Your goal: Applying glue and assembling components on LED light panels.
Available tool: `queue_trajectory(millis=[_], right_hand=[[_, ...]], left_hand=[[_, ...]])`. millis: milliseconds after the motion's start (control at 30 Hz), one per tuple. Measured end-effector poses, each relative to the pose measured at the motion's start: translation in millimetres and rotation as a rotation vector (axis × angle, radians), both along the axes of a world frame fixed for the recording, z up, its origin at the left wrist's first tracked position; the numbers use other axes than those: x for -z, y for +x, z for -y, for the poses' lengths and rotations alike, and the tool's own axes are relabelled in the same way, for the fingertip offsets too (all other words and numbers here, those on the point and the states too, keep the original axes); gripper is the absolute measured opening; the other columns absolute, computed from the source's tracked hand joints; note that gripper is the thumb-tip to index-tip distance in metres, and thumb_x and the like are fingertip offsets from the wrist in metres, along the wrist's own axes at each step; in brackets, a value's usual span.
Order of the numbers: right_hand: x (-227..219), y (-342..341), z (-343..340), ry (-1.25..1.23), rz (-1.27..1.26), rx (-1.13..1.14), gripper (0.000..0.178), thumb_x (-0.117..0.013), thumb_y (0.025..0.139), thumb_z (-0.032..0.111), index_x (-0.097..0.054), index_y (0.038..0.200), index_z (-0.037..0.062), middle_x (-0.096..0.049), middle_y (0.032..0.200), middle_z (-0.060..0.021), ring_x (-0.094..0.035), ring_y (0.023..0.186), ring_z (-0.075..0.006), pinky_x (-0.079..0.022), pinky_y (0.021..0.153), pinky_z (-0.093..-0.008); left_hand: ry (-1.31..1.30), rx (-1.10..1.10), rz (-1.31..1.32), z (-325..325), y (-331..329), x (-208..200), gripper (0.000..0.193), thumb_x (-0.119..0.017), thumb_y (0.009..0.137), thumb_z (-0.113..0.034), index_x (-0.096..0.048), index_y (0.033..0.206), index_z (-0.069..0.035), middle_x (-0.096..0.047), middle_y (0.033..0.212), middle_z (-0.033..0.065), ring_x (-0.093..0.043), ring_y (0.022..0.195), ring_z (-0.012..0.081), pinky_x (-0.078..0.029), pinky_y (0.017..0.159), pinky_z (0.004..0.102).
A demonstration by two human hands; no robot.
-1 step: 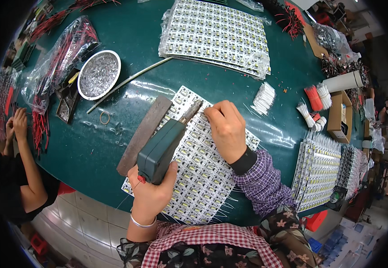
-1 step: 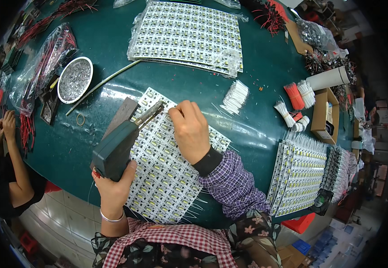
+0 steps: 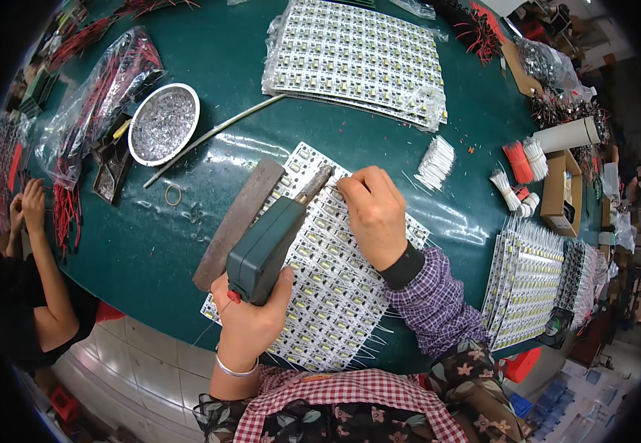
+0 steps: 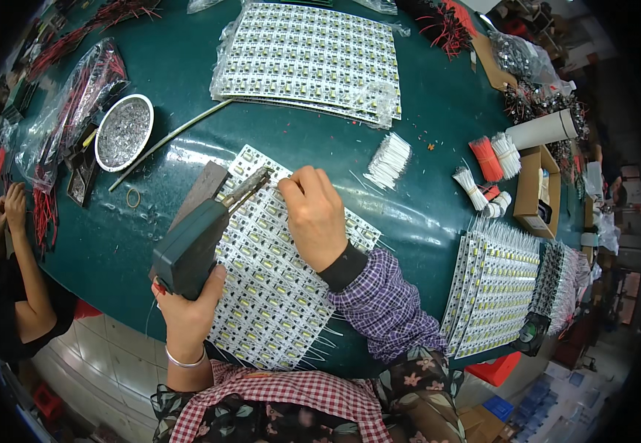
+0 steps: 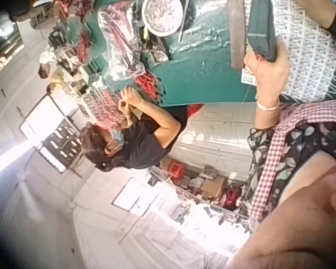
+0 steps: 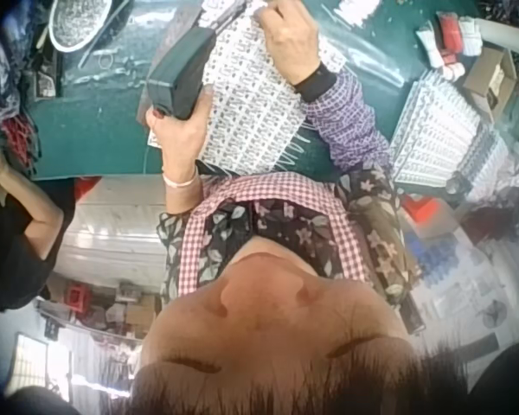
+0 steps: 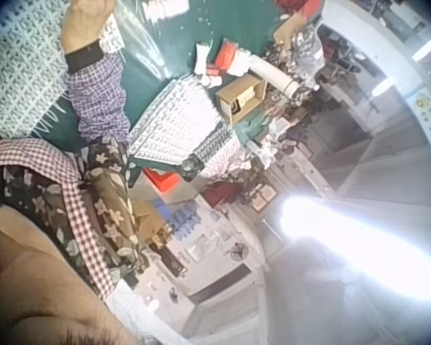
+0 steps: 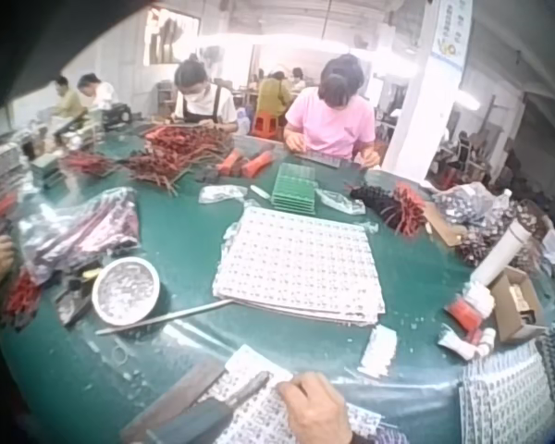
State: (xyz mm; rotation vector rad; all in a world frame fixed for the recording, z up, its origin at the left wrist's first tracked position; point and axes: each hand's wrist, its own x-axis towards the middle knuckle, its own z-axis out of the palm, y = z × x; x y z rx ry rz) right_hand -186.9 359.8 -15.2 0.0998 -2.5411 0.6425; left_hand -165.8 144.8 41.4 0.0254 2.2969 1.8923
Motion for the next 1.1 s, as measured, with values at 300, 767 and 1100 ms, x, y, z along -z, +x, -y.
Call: queue_trajectory(millis=[300,767,1100], right_hand=[[-0.7,-5.7,-7.8,0.0,-0.071,0.035,0.021,-0.064,0.074,-0.009,-0.063,0.092,0.0013,-0.056,0.088,-0.0098,-0.056,0.082,-0.028,-0.048,0.068,-0.0382],[4.6,-8.7,-15.3,-0.113,-0.028,-0.015,0.017,-0.066,0.078,-0.009,-0.066,0.091,0.0019,-0.056,0.085,-0.0089,-0.056,0.078,-0.0267,-0.048,0.067,-0.0378],[3.3,-9.0,-15.7,-0.091,-0.015,-0.018,0.017,-0.065,0.078,-0.009,-0.066,0.091,0.0017,-0.056,0.086,-0.009,-0.056,0.08,-0.0266,-0.048,0.069,-0.0378]], left_hand=[[0.031,-0.039,0.007,-2.5,1.4,0.3,0.014,-0.079,0.084,-0.006,-0.071,0.092,0.002,-0.072,0.084,0.0054,-0.067,0.068,0.0124,-0.05,0.063,0.0269],[0.009,0.056,-0.066,-3.0,-4.0,5.9,0.011,-0.076,0.084,-0.003,-0.069,0.091,0.003,-0.069,0.074,0.0056,-0.059,0.061,0.0095,-0.046,0.056,0.0279],[-0.065,0.08,-0.044,-2.8,-6.7,12.6,0.013,-0.076,0.083,-0.006,-0.068,0.09,0.002,-0.066,0.071,0.0073,-0.06,0.057,0.0164,-0.046,0.055,0.0315]])
